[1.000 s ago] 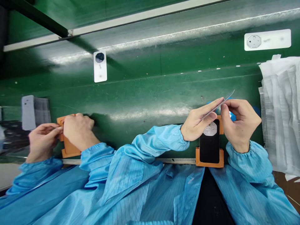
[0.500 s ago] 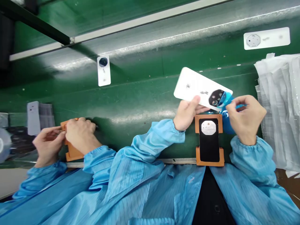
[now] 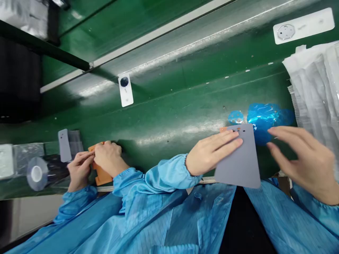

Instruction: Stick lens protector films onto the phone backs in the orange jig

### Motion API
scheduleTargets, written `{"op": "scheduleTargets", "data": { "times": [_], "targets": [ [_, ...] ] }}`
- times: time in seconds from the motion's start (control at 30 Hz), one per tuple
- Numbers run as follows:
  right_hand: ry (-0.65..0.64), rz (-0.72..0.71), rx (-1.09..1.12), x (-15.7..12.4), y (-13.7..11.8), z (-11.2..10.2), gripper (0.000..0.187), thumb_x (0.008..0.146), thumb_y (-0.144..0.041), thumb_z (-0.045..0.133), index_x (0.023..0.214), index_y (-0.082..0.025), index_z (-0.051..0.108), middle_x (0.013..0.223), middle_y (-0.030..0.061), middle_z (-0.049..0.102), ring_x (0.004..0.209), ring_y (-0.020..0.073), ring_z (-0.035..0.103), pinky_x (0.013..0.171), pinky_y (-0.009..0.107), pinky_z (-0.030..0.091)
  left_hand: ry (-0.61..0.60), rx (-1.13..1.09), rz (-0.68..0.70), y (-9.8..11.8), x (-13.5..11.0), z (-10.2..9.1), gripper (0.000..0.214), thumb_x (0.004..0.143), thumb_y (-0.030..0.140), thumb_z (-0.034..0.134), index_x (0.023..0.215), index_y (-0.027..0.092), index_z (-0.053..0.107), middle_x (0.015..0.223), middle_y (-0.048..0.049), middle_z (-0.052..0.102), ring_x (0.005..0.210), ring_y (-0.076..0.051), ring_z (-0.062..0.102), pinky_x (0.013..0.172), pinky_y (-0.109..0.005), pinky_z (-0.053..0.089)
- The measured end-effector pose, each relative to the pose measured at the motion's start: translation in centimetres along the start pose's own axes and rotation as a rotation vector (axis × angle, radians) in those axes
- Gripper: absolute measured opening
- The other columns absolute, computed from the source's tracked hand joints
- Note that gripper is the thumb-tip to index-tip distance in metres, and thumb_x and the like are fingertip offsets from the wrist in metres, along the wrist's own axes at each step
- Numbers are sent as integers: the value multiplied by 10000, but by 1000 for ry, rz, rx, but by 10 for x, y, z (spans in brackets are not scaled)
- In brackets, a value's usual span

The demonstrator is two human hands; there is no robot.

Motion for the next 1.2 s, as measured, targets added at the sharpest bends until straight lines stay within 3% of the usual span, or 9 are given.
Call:
{"op": "scheduleTargets", "data": {
  "times": [0.07,0.13,0.27,0.63,0.8,1.0,1.2],
  "targets": [
    [-93,-194,72,-8,-8,6,448,950,-110,651,1383,-220,615,1292,103,724,1145,264,728,995,400,616,-35,203,99,6,-6,13,391,1027,117,523,1411,77,581,1420,-196,655,1430,-266,558,1191,-385,519],
    [-156,-314,99,-17,-11,17,483,956,-55,620,1422,-179,595,1332,134,709,1230,288,698,1049,437,610,-35,316,126,7,-12,27,389,1013,114,548,1397,54,573,1394,-201,670,1444,-278,536,1184,-398,525],
    [-174,-396,78,-28,-7,33,495,960,-11,586,1438,-140,597,1325,152,717,1243,305,694,1049,454,623,-25,393,136,9,-22,43,381,1007,128,559,1373,26,576,1376,-212,678,1458,-296,510,1178,-412,531],
    [-199,-408,94,-34,-3,36,512,975,-26,571,1465,-172,591,1395,125,681,1289,296,666,1081,434,612,-42,416,82,17,-33,50,397,1047,221,512,1391,30,564,1371,-192,686,1436,-287,540,1154,-410,556],
    [-225,-392,105,-33,2,38,539,972,-11,554,1481,-184,580,1408,119,673,1274,287,677,1082,439,610,-105,522,9,16,-30,48,341,1024,145,536,1339,34,602,1349,-179,704,1334,-296,642,1119,-382,581],
    [-342,-365,-11,-29,4,57,566,993,-17,496,1552,-94,470,1535,204,537,1415,350,548,1149,551,533,-148,498,-100,8,-31,58,359,1012,149,551,1359,55,561,1468,-283,584,1474,-377,479,1157,-494,537],
    [-366,-270,29,-30,-2,63,637,985,-26,483,1605,-155,414,1575,168,494,1445,358,512,1187,608,470,-177,481,-137,12,-36,65,402,984,140,551,1380,75,542,1518,-294,532,1510,-386,434,1182,-523,506]
  ]
}}
Point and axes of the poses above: each hand's wrist, its own x-axis towards the middle knuckle, its own z-axis out of the palm, y = z × x, the point moved 1 cm from there along x, towards the middle knuckle
